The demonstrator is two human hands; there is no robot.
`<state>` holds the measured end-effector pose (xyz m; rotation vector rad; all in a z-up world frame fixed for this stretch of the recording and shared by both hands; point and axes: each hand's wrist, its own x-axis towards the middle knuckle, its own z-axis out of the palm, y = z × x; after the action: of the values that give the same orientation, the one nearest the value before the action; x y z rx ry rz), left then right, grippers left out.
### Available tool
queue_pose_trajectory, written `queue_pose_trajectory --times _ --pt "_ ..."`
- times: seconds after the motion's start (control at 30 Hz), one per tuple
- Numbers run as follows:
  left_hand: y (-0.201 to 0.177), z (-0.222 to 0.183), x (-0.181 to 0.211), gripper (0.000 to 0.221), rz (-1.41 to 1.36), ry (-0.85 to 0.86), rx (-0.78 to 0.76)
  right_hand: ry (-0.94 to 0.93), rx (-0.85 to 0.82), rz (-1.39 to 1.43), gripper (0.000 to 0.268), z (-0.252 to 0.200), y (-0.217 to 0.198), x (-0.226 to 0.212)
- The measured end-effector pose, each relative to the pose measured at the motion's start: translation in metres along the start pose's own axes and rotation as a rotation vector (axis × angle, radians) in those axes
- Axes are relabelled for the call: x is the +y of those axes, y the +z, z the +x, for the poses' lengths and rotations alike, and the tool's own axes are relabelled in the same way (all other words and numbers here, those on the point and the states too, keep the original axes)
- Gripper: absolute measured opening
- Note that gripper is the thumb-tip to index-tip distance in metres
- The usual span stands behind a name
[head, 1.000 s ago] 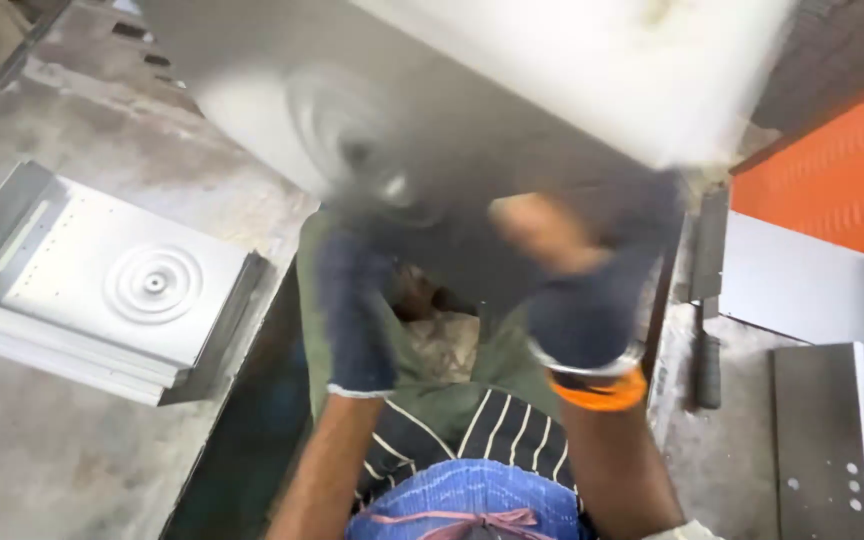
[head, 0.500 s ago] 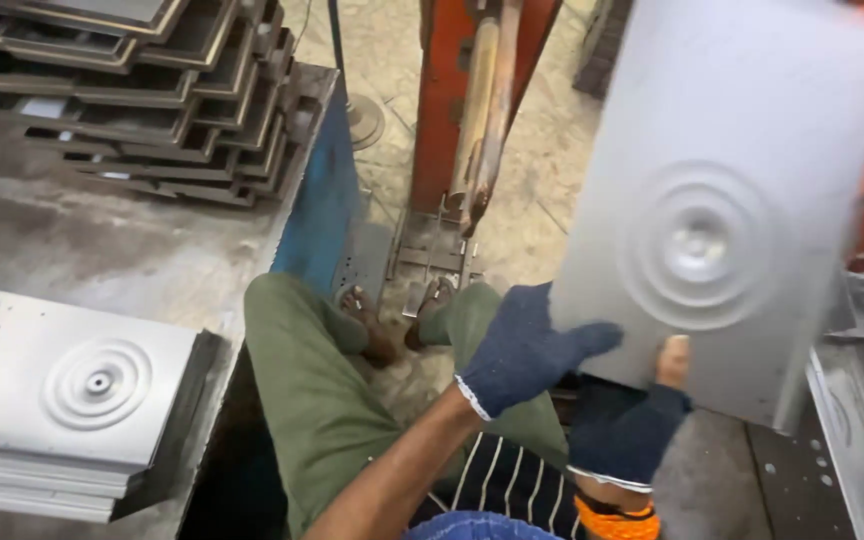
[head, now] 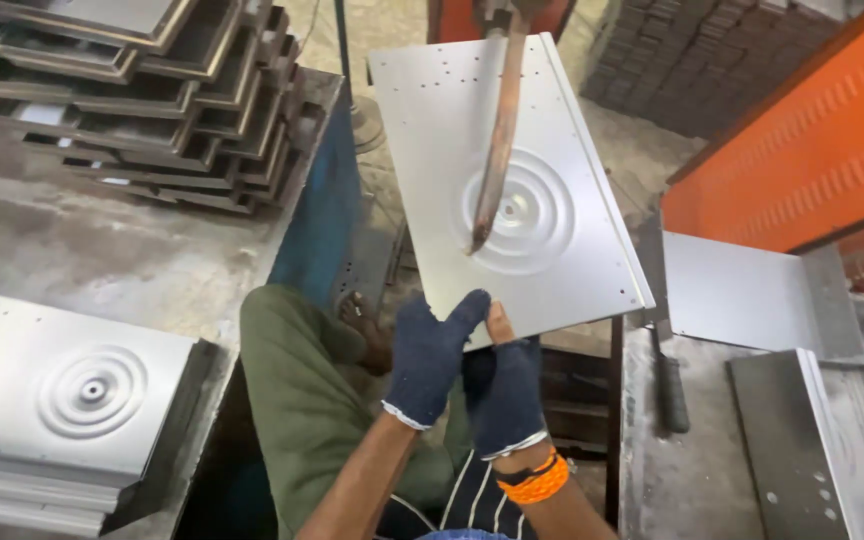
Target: Using a spot welder to join metal panels and assemble enclosures.
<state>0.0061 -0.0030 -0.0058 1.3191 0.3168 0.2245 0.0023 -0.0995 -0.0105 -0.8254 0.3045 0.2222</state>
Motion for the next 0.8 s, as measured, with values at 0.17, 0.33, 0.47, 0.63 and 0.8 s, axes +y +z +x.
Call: queue_pose_trajectory --times 0.17,0.33,0.47,0.63,0.8 --pt "-0.017 0.020 -0.047 0.031 0.006 0.006 0.046 -0.043 0.127 -0.061 0.035 0.006 0.004 0.030" --pt "-0.056 0.044 -0.059 0.040 0.838 1.040 0.252 -0.242 0.154 -0.279 0.032 0.003 -0.007 0.045" --pt "-0.096 0.075 -0.008 0.026 0.453 0.409 0.095 -0.220 0.148 -0.245 0.031 -0.013 0.005 0.048" --pt "-0.200 0.152 0.031 0.016 1.280 0.825 0.429 -0.180 0.147 -0.201 0.031 -0.036 0.036 0.035" --pt "-0.266 0.226 0.116 0.059 1.595 1.141 0.814 -0.154 0.153 -0.144 0.031 -0.047 0.077 0.012"
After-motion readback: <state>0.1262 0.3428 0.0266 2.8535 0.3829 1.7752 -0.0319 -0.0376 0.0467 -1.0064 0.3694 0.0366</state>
